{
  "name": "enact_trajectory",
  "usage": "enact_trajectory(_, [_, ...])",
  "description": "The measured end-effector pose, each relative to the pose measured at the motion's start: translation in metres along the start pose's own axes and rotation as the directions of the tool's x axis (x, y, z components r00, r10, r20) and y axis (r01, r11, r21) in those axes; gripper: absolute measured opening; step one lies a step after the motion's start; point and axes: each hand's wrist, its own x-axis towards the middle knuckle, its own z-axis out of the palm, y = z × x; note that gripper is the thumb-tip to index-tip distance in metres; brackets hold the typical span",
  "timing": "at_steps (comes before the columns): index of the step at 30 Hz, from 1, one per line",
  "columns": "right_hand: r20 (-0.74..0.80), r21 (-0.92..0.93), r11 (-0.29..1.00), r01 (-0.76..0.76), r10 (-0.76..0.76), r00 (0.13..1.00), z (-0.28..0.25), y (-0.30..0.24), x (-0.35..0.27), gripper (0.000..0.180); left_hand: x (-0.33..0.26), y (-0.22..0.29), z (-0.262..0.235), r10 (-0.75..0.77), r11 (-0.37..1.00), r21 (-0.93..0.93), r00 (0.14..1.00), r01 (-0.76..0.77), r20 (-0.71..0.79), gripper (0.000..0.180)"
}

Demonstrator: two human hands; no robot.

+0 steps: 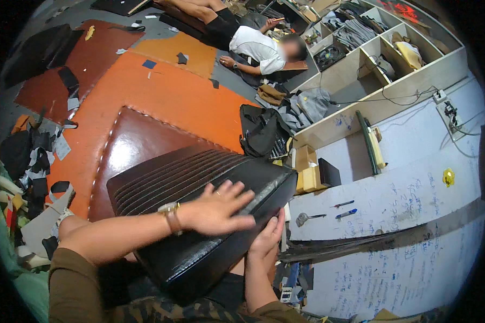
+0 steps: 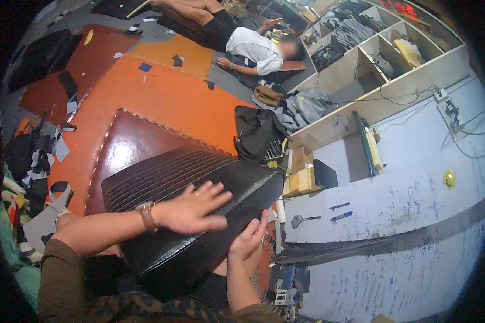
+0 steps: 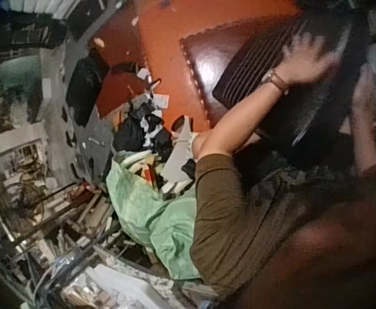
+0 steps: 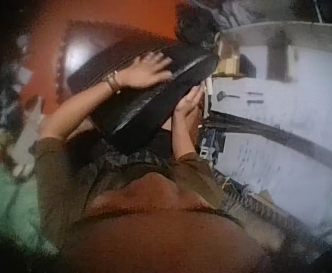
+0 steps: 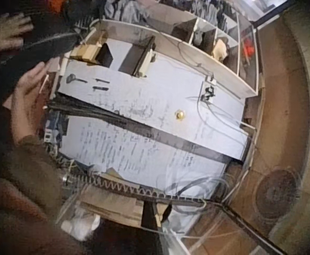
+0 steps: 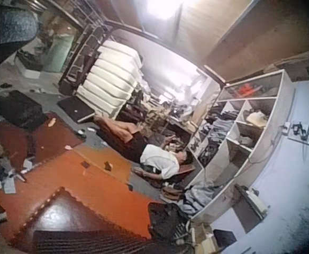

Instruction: The person is reupholstering a black cushion by hand. They stretch and smooth the black fabric over the cushion, using a staple gun to secure the material to the wooden frame. The person repeatedly adjusts the fabric and staples different edges to ensure a tight fit.

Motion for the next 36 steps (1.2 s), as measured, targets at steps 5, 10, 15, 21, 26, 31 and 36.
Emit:
enact_trajectory(5, [0.209,-0.46,0.728,0.509,-0.468,0.859,-0.013,-0.03,0.014,0.046,-0.047,0.061,0.006,0.394,0.895,0.172,0.91,-0.413,0.133,0.076])
enact_trajectory(10, [0.84,0.192,0.653,0.732,-0.495,0.221,-0.011,-0.109,0.008,0.073,-0.09,0.066,-0.004,0.387,0.917,0.061,0.916,-0.394,0.102,0.053])
enact_trajectory(15, [0.91,0.204,0.631,0.749,-0.403,0.092,0.005,-0.116,-0.007,0.068,-0.105,0.067,-0.023,0.331,0.938,-0.157,0.934,-0.31,0.132,0.034])
enact_trajectory(21, [0.869,0.112,0.554,0.825,-0.458,0.189,0.01,-0.088,0.043,0.045,-0.111,0.065,-0.011,0.333,0.934,-0.122,0.942,-0.336,-0.041,0.042])
enact_trajectory(26, [0.755,-0.016,0.532,0.847,-0.549,0.359,0.004,-0.058,0.106,0.048,-0.112,0.062,-0.011,0.314,0.947,-0.077,0.949,-0.311,0.029,0.049])
enact_trajectory(31, [0.664,-0.089,0.473,0.877,-0.628,0.406,0.004,-0.029,0.173,0.048,-0.123,0.066,-0.007,0.26,0.965,0.04,0.966,-0.26,0.015,0.051])
enact_trajectory(36, [0.504,-0.685,0.497,0.533,-0.205,0.839,-0.033,0.007,0.243,0.054,-0.169,0.086,0.012,0.173,0.924,0.362,0.978,-0.12,-0.118,0.051])
